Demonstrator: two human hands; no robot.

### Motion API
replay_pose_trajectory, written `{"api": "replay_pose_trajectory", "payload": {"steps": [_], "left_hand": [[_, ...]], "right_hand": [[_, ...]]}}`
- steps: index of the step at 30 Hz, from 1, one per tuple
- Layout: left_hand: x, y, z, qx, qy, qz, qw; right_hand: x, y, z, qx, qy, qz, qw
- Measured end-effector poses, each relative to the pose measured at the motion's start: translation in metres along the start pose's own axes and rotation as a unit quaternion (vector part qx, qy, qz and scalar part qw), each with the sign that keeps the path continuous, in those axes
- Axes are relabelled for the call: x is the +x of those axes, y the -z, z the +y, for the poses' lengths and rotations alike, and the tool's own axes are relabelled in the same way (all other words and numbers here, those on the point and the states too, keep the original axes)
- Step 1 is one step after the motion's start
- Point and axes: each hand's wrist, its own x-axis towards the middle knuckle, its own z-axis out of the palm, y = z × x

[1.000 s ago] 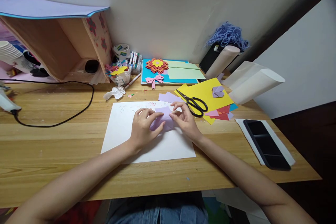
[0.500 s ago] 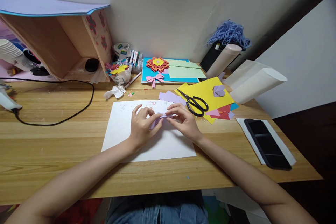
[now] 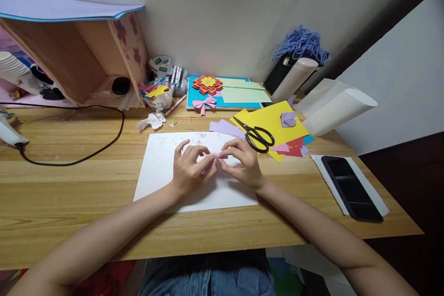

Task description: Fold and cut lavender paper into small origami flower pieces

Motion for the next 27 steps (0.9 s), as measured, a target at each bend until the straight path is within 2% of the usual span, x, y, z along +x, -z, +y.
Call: {"api": "replay_pose_trajectory", "payload": {"steps": [4,7,11,16,19,21,24,27], "left_hand": [[-0.001,0.000,0.000,-0.005,-0.002,0.010,1.000],[-0.002,0.000,0.000,-0.011,0.007,0.009,1.000],[-0.003,0.000,-0.002,-0.017,0.025,0.009,0.999],[-0.002,0.000,-0.004,-0.023,0.064,0.002,0.998],[-0.001,0.000,-0.004,-0.028,0.080,0.002,0.996],[0.000,0.001,-0.004,-0.031,0.088,0.008,0.996],[0.001,0.000,-0.005,-0.039,0.105,0.019,0.994],[0.001,-0.001,-0.006,-0.046,0.152,0.030,0.987]], "right_hand": [[0.000,0.001,0.000,-0.072,0.018,0.014,0.997],[-0.001,0.002,0.003,-0.078,0.005,0.008,0.997],[0.001,0.007,0.011,-0.055,-0.034,0.010,0.998],[0.005,0.013,0.018,-0.002,-0.096,0.057,0.994],[0.005,0.011,0.015,0.082,-0.137,0.003,0.987],[0.002,0.006,0.012,0.128,-0.160,-0.040,0.978],[-0.003,-0.004,0.011,0.183,-0.224,-0.054,0.956],[-0.007,-0.013,0.012,0.271,-0.322,-0.063,0.905]]}}
